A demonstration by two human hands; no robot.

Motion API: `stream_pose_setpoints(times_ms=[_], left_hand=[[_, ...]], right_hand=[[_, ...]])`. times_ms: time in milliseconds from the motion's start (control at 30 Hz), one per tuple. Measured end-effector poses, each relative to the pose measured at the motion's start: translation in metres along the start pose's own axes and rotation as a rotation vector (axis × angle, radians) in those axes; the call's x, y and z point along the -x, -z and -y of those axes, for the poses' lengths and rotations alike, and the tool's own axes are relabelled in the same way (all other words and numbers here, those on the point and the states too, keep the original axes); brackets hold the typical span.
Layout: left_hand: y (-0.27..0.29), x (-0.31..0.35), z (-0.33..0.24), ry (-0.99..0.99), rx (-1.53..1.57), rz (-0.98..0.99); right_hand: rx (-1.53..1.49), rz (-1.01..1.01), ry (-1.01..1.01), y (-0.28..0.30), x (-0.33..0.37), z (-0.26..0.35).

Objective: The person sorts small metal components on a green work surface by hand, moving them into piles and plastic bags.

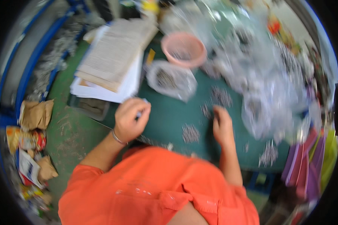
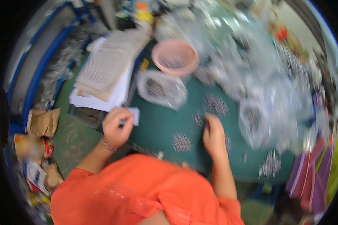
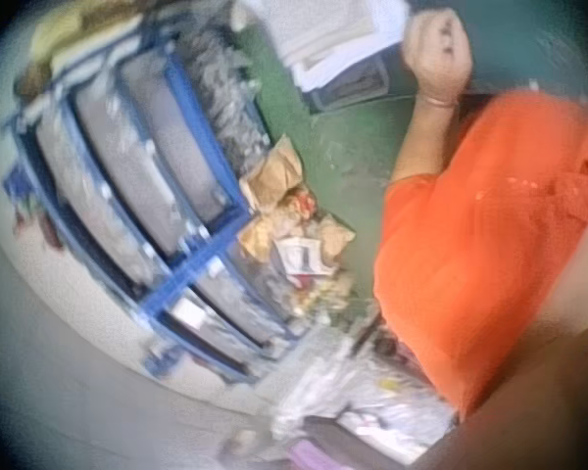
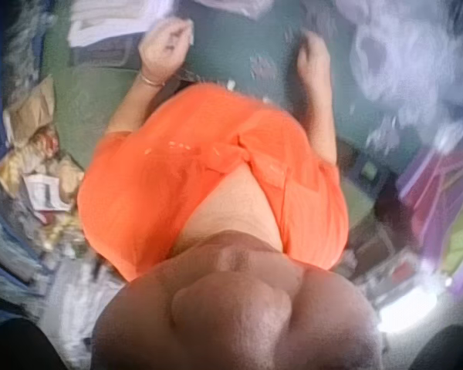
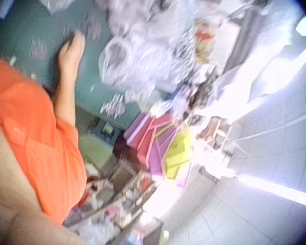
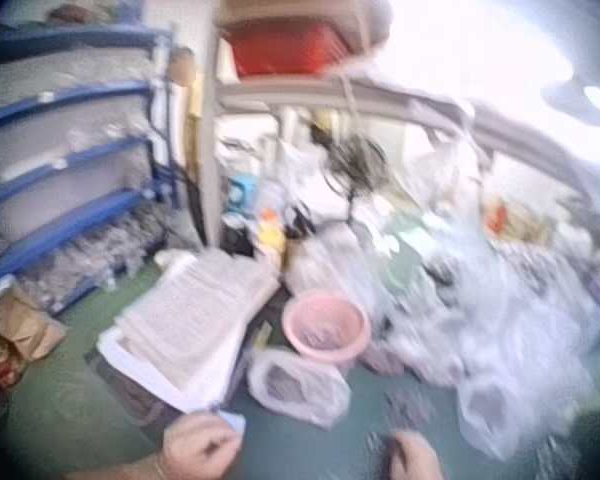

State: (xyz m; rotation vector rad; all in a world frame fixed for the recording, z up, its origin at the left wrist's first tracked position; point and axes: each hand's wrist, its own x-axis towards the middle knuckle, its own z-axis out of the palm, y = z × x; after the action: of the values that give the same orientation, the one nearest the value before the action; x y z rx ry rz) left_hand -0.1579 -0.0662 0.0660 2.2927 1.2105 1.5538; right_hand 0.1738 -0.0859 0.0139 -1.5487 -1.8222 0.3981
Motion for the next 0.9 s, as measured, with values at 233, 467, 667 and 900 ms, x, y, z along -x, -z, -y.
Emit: stream_pose_setpoints(times_ms=[233, 467, 667, 900], left_hand=[[-0.085, -0.021, -0.026, -0.01, 0.34, 0.359], [-0.165, -0.013, -0.017, -0.173, 0.342, 0.545], [-0.167, -0.011, -0.019, 0.022, 0.405, 0.63], [-0.159, -0.008, -0.024, 0.034, 0.424, 0.706]], right_hand=[[-0.062, -0.131, -0.302, 0.02, 0.03, 0.006], [0.013, -0.08, 0.042, 0.002, 0.027, 0.012], [0.016, -0.18, -0.116, 0.006, 0.031, -0.001], [0.046, -0.187, -0.085, 0.011, 0.031, 0.003]])
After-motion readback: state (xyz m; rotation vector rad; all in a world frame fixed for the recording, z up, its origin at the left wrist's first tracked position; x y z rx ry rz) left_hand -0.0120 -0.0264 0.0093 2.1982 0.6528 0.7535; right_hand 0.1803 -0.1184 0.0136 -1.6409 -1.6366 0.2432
